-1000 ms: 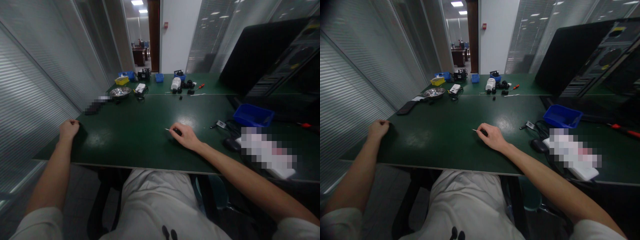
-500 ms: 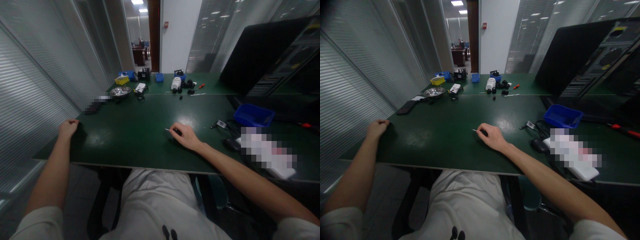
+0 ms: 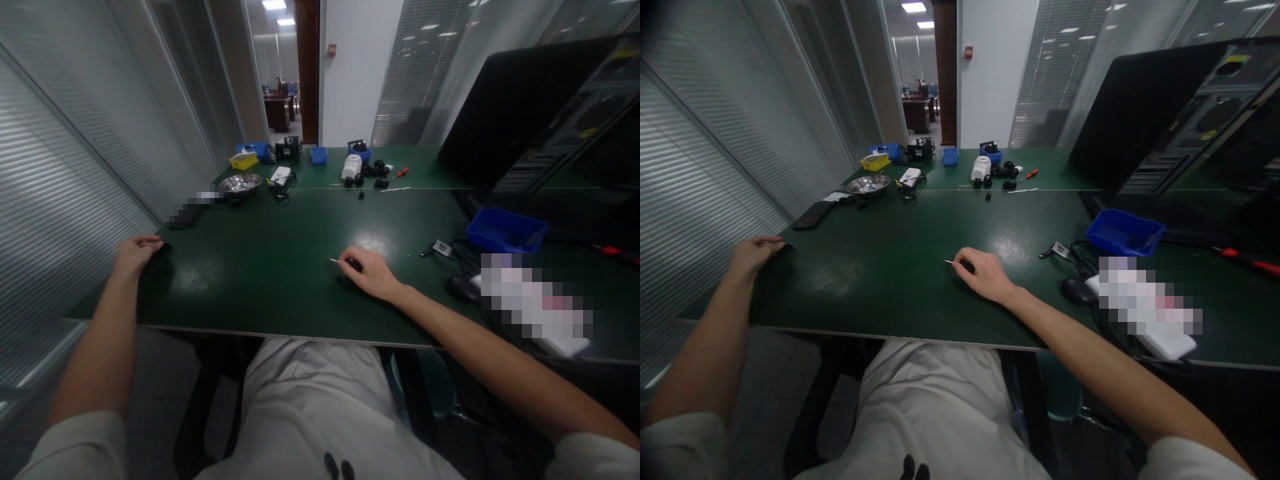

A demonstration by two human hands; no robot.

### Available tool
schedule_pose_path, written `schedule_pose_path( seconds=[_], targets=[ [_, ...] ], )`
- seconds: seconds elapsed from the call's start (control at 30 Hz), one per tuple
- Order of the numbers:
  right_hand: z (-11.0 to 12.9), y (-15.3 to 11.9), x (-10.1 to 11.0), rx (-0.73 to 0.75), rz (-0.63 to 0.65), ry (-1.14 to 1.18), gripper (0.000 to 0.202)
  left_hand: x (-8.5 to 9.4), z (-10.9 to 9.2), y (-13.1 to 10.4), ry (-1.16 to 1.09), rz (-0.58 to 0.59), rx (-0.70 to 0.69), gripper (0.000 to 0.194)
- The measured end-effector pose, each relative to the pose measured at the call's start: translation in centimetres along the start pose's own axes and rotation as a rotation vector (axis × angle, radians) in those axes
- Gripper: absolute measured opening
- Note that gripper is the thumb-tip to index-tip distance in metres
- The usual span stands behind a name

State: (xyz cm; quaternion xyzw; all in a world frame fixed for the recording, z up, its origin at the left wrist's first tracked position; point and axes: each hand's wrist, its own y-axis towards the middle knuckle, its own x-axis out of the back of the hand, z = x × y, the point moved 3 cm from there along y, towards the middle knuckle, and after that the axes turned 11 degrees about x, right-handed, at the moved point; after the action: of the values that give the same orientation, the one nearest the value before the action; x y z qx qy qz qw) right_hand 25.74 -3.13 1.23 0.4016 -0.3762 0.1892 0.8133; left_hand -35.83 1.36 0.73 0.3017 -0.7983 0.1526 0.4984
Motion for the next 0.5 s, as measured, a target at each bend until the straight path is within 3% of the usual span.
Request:
schedule_pose_path(
  seconds=[0.07, 0.13, 0.23, 0.33, 0.43, 0.5],
  targets=[
    [0.0, 0.0, -0.2, 0.004, 0.017, -0.006, 0.021, -0.7, -1.2, -0.6, -0.081, 0.071, 0.015, 0.048],
    [0.0, 0.1, -0.4, 0.012, 0.044, -0.031, 0.020, -1.9, -3.7, -2.0, -0.214, 0.230, -0.032, 0.056],
    [0.1, 0.1, -0.7, 0.025, 0.090, -0.089, 0.018, -4.6, -9.7, -6.2, -0.371, 0.585, -0.237, 0.073],
    [0.4, 0.1, -0.7, 0.036, 0.121, -0.126, 0.018, -7.7, -16.8, -12.5, -0.334, 0.812, -0.485, 0.060],
    [0.6, 0.0, -0.7, 0.039, 0.129, -0.139, 0.018, -10.8, -23.0, -19.0, -0.279, 0.878, -0.751, 0.045],
    [0.6, -0.1, -0.6, 0.032, 0.118, -0.134, 0.018, -12.3, -25.7, -22.3, -0.307, 0.866, -0.858, 0.040]
  ],
)
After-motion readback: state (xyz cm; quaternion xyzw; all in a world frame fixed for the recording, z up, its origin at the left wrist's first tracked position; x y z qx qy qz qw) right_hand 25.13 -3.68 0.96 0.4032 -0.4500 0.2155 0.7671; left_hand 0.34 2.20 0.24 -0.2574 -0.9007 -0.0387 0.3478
